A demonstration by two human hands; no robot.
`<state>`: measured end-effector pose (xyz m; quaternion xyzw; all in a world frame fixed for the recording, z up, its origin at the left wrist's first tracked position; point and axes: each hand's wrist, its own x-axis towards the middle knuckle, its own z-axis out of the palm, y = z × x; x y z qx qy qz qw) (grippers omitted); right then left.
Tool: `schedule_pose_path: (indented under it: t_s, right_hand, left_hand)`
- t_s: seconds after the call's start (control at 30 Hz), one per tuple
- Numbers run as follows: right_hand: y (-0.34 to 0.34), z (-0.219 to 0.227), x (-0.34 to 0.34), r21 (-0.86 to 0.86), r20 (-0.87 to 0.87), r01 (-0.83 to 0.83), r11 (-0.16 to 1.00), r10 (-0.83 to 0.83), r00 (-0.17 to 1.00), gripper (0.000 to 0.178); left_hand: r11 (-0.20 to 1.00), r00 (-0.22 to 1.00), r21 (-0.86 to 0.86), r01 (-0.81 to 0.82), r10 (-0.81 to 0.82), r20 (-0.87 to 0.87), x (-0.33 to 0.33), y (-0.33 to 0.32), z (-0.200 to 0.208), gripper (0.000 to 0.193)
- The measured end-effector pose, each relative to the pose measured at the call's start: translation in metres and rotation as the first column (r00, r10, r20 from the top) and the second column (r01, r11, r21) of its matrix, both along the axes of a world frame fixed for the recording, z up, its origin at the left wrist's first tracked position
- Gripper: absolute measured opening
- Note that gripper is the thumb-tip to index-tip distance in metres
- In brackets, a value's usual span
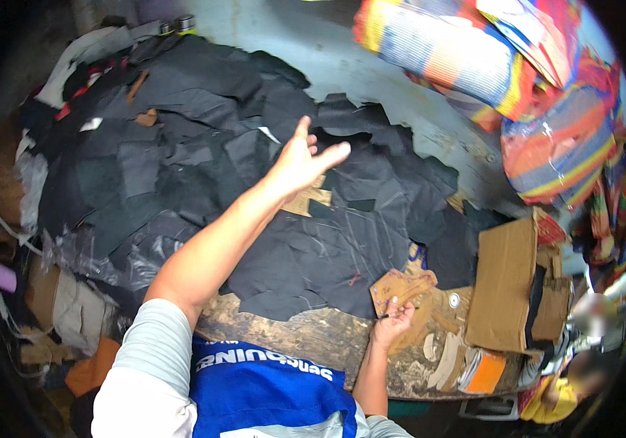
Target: The person lays out black fabric pieces on a work table, places cardboard templates on the fabric, and uses a white marking pen to trace the template outlines onto the fabric. The person repeatedly repositions templates and fabric pieces to mark multiple sections.
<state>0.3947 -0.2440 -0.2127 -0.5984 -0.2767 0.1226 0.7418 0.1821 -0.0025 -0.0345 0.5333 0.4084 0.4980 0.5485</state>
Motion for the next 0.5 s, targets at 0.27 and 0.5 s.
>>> schedule_pose_path:
  t_s: [0.27, 0.5]
  right_hand:
    - [0.003, 0.007, -0.006, -0.110, 0.178, -0.009, 0.994, 0.029, 0.984, 0.018]
    - [0.004, 0.010, -0.010, -0.154, 0.203, -0.021, 0.988, 0.052, 0.978, 0.019]
  left_hand:
    - [0.740, 0.442, 0.628, -0.243, 0.660, -0.607, -0.218, -0.066, -0.055, 0.051]
    - [0.742, 0.043, 0.499, -0.448, 0.576, -0.817, -0.310, -0.058, -0.057, 0.077]
